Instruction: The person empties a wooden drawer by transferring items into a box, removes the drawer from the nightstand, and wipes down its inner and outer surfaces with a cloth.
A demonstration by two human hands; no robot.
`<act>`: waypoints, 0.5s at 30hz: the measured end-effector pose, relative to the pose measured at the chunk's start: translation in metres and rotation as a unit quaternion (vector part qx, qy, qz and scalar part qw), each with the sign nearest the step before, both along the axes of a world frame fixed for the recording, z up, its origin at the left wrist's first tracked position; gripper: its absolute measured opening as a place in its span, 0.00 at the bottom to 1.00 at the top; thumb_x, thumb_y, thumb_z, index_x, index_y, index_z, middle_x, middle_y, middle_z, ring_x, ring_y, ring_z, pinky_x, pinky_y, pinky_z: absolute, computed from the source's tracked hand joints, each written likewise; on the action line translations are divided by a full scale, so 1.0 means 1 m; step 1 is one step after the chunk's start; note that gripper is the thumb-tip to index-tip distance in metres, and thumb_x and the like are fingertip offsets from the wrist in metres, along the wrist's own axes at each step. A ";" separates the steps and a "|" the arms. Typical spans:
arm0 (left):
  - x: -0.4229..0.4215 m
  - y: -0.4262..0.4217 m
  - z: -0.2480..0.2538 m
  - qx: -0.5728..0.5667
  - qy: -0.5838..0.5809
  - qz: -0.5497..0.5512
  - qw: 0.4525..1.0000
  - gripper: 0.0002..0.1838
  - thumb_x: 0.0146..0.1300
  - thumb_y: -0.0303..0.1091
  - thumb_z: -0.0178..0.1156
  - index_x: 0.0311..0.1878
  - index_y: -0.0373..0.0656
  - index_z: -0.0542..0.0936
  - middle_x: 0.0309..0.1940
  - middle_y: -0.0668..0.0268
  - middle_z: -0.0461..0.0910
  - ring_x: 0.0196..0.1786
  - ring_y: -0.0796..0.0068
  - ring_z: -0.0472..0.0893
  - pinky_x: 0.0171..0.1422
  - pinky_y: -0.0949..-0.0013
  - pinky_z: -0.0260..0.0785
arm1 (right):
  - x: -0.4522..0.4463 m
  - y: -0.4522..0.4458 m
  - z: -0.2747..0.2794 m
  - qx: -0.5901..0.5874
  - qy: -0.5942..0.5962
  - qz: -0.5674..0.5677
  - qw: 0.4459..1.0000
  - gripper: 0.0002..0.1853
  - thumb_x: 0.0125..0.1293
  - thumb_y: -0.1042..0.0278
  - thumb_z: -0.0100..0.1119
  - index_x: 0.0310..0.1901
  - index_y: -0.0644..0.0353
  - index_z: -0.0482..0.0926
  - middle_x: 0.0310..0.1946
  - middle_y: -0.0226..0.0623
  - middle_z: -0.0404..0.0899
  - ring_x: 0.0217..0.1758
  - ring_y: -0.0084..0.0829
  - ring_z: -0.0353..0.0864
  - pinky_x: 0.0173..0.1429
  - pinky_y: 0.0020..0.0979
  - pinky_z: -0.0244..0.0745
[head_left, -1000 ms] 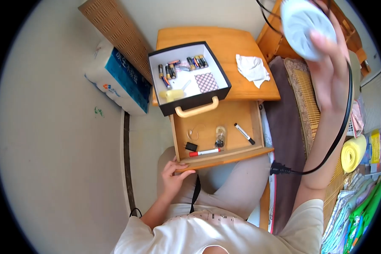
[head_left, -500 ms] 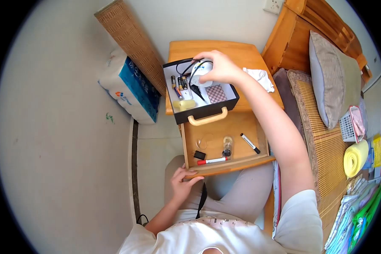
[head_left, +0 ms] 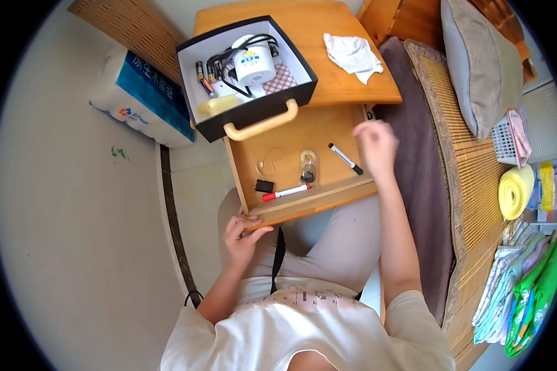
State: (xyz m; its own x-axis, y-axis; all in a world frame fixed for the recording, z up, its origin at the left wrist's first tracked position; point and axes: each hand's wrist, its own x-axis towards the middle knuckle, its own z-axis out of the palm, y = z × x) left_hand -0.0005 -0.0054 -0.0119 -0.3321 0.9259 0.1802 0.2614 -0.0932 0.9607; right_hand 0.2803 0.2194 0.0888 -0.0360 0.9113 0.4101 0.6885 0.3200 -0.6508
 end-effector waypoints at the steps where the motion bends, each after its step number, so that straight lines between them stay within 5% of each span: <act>1: -0.001 0.001 -0.001 0.010 0.005 -0.006 1.000 0.15 0.46 0.28 0.84 0.34 0.37 0.85 0.36 0.63 0.82 0.44 0.65 0.85 0.77 0.44 0.64 | 0.013 -0.003 -0.035 -0.157 0.020 0.078 0.984 0.08 0.62 0.78 0.61 0.40 0.59 0.85 0.41 0.44 0.85 0.48 0.43 0.84 0.54 0.37 0.78; 2: -0.002 0.002 -0.001 0.021 0.010 -0.010 1.000 0.16 0.46 0.28 0.84 0.34 0.37 0.85 0.35 0.62 0.82 0.44 0.65 0.85 0.76 0.44 0.65 | 0.016 -0.010 -0.058 -0.216 -0.121 0.065 0.967 0.16 0.60 0.78 0.62 0.50 0.57 0.83 0.50 0.46 0.83 0.58 0.48 0.82 0.62 0.40 0.77; 4: -0.001 0.005 0.002 0.026 0.009 -0.009 1.000 0.16 0.46 0.28 0.84 0.34 0.37 0.85 0.35 0.62 0.82 0.44 0.65 0.85 0.75 0.44 0.66 | 0.009 -0.014 -0.084 -0.188 -0.212 0.046 0.958 0.20 0.59 0.79 0.61 0.55 0.58 0.79 0.56 0.51 0.79 0.61 0.52 0.79 0.65 0.44 0.76; 8: 0.001 0.003 0.003 0.031 0.019 0.001 0.999 0.16 0.45 0.28 0.84 0.33 0.37 0.85 0.34 0.62 0.83 0.43 0.64 0.85 0.73 0.44 0.69 | 0.000 -0.004 -0.094 -0.195 -0.303 0.035 0.932 0.18 0.60 0.81 0.60 0.53 0.60 0.78 0.54 0.52 0.80 0.57 0.54 0.81 0.63 0.47 0.78; 10: 0.000 0.004 0.001 0.037 0.023 -0.002 0.999 0.15 0.45 0.28 0.84 0.33 0.37 0.86 0.35 0.62 0.83 0.43 0.64 0.85 0.73 0.44 0.69 | 0.003 0.010 -0.095 -0.263 -0.297 0.108 0.912 0.15 0.59 0.82 0.59 0.49 0.63 0.78 0.51 0.51 0.81 0.54 0.56 0.83 0.58 0.49 0.80; 12: -0.002 0.005 0.005 0.052 0.030 -0.001 0.998 0.15 0.45 0.28 0.84 0.33 0.38 0.86 0.35 0.62 0.84 0.43 0.64 0.84 0.74 0.44 0.69 | 0.012 0.009 -0.076 -0.154 -0.178 0.117 0.965 0.16 0.59 0.83 0.60 0.50 0.65 0.78 0.47 0.49 0.82 0.49 0.50 0.86 0.53 0.43 0.82; 15: 0.002 0.004 0.010 0.024 0.010 0.003 1.000 0.14 0.45 0.28 0.84 0.33 0.39 0.88 0.35 0.63 0.85 0.43 0.65 0.84 0.75 0.43 0.68 | -0.016 -0.008 0.066 -0.134 0.050 0.159 0.977 0.17 0.60 0.83 0.64 0.52 0.66 0.79 0.44 0.43 0.82 0.47 0.35 0.85 0.52 0.31 0.80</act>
